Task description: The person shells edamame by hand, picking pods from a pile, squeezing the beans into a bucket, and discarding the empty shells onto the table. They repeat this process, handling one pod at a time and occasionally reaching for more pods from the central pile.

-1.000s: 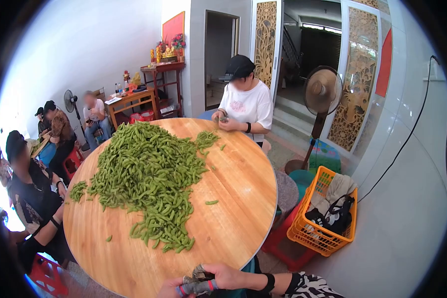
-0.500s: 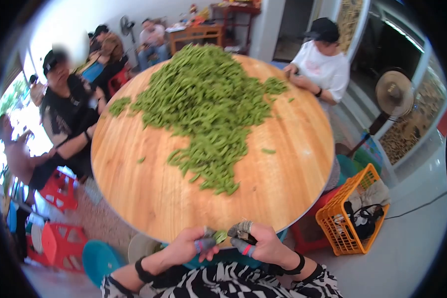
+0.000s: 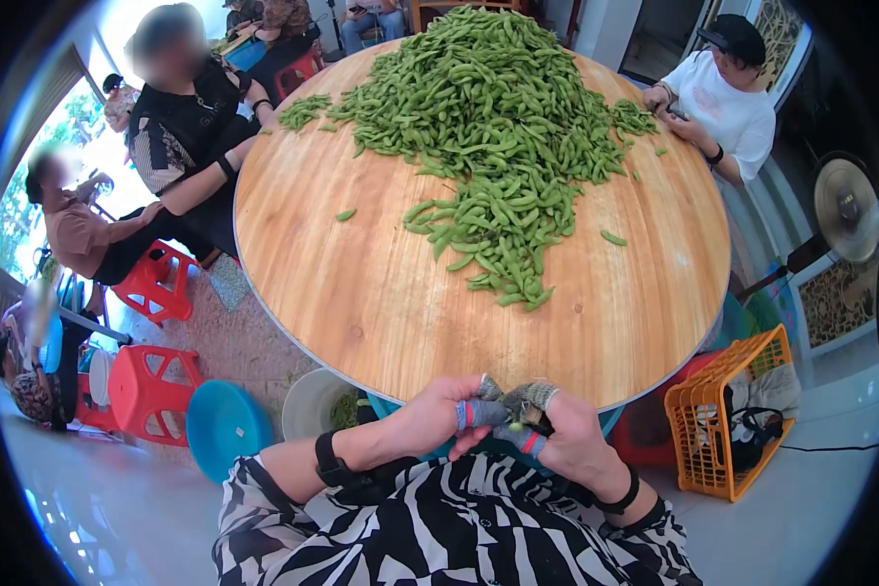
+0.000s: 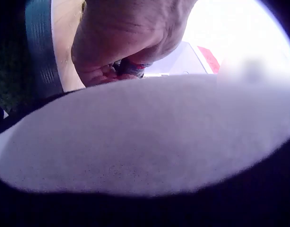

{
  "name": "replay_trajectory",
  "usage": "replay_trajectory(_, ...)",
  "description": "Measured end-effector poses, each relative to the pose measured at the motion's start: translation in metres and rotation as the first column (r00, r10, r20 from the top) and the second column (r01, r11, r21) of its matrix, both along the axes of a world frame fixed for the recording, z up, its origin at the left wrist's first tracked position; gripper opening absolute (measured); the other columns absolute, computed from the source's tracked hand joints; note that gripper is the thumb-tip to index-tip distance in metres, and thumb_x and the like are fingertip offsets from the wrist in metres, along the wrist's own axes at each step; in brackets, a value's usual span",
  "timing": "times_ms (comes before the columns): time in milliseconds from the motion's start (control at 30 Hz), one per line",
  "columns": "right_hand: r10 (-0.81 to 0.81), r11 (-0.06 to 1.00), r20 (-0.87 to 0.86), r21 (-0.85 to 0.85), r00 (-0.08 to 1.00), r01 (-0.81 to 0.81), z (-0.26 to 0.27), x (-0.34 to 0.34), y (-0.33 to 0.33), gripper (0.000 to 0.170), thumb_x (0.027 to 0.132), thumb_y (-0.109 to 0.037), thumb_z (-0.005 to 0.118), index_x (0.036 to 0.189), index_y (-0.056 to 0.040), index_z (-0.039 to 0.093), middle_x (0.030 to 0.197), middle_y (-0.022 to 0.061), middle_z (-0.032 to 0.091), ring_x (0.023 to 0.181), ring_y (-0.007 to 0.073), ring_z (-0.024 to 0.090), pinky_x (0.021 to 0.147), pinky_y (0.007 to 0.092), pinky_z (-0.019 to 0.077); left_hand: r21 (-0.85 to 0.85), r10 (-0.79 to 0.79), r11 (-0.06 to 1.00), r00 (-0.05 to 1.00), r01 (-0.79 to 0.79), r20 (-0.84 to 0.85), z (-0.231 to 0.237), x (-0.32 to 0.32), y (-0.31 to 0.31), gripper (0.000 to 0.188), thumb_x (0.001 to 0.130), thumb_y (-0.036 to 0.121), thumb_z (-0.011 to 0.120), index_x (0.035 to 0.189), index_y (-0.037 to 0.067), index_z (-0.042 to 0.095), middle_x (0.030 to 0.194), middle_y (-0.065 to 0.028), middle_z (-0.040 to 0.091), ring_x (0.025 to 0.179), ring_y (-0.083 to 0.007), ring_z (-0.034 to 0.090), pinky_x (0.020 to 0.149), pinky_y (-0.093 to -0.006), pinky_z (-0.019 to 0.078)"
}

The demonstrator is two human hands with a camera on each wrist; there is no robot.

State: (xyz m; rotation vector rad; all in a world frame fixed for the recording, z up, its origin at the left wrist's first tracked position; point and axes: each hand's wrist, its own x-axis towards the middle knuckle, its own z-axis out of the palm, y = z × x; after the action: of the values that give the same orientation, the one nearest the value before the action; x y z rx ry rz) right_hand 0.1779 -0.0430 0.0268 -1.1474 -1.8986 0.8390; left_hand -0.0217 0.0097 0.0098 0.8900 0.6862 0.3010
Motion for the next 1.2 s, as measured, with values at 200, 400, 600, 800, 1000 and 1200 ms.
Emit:
replay_trajectory(200,0.068,0.985,-0.024,-0.157,0.997,-0.071,0.001,0.000,-0.003,0.023,0.073,-0.005,0.071,0.092,0.0015,0.059,0.081,0.0145,0.060,0.068,0.0306,0.060,0.061,0.0357,0.0489,0.150,-0.137,0.974,0.969,0.169,-0.206,0.015,-0.007,-0.001,0.009,0.091,0.013,0.056,0.089,0.004,0.057,0.068,-0.0063,0.060,0.051,-0.0169,0.058,0.045,-0.0277,0.0448)
replay_trajectory(400,0.094,0.992,0.030,-0.086,0.995,-0.091,-0.014,0.010,-0.008,0.019,0.075,-0.006,0.072,0.089,0.0007,0.060,0.080,0.0138,0.063,0.068,0.0280,0.061,0.062,0.0337,0.0487,0.809,0.179,0.506,0.881,0.299,-0.438,0.022,-0.060,-0.028,0.020,0.080,0.004,0.056,0.099,0.003,0.050,0.069,-0.0230,0.057,0.071,-0.0418,0.059,0.061,-0.0458,0.0461)
replay_trajectory(600,0.130,0.934,-0.122,-0.318,0.984,-0.163,0.000,0.020,-0.011,0.023,0.079,-0.011,0.071,0.096,0.0015,0.061,0.083,0.0136,0.065,0.073,0.0228,0.064,0.066,0.0301,0.0493,0.313,0.347,0.406,0.172,0.859,-0.922,0.023,-0.188,-0.059,0.020,0.072,0.014,0.064,0.089,0.004,0.065,0.075,-0.0180,0.062,0.077,-0.0364,0.062,0.071,-0.0454,0.0493)
replay_trajectory(800,-0.153,0.802,-0.584,-0.545,0.797,-0.246,-0.007,0.017,-0.002,0.029,0.100,-0.018,0.040,0.121,0.0003,0.047,0.077,0.0091,0.062,0.051,0.0055,0.047,0.049,0.0170,0.0374,0.814,0.367,0.298,0.727,0.499,-0.580,0.059,-0.115,0.023,0.012,0.079,0.010,0.060,0.087,0.002,0.058,0.076,-0.0195,0.058,0.076,-0.0388,0.058,0.066,-0.0453,0.0461)
replay_trajectory(1000,-0.354,0.756,-0.727,-0.593,0.588,-0.277,-0.018,0.001,-0.009,0.035,0.101,-0.025,0.032,0.124,-0.0007,0.043,0.075,0.0136,0.059,0.049,0.0119,0.048,0.043,0.0207,0.0364,0.896,0.487,0.011,0.780,0.444,-0.392,0.007,-0.023,0.144,0.013,0.081,0.008,0.058,0.090,-0.001,0.054,0.087,-0.0202,0.058,0.081,-0.0410,0.057,0.069,-0.0457,0.0459)
replay_trajectory(1200,-0.385,0.728,-0.738,-0.612,0.554,-0.309,-0.022,0.000,-0.017,0.036,0.103,-0.028,0.027,0.123,-0.0025,0.044,0.069,0.0122,0.056,0.050,0.0128,0.047,0.044,0.0208,0.0363,0.892,0.635,0.104,0.661,0.440,-0.400,-0.015,-0.003,0.176,0.008,0.077,0.003,0.057,0.082,-0.003,0.055,0.087,-0.0251,0.060,0.086,-0.0425,0.058,0.074,-0.0457,0.0482)
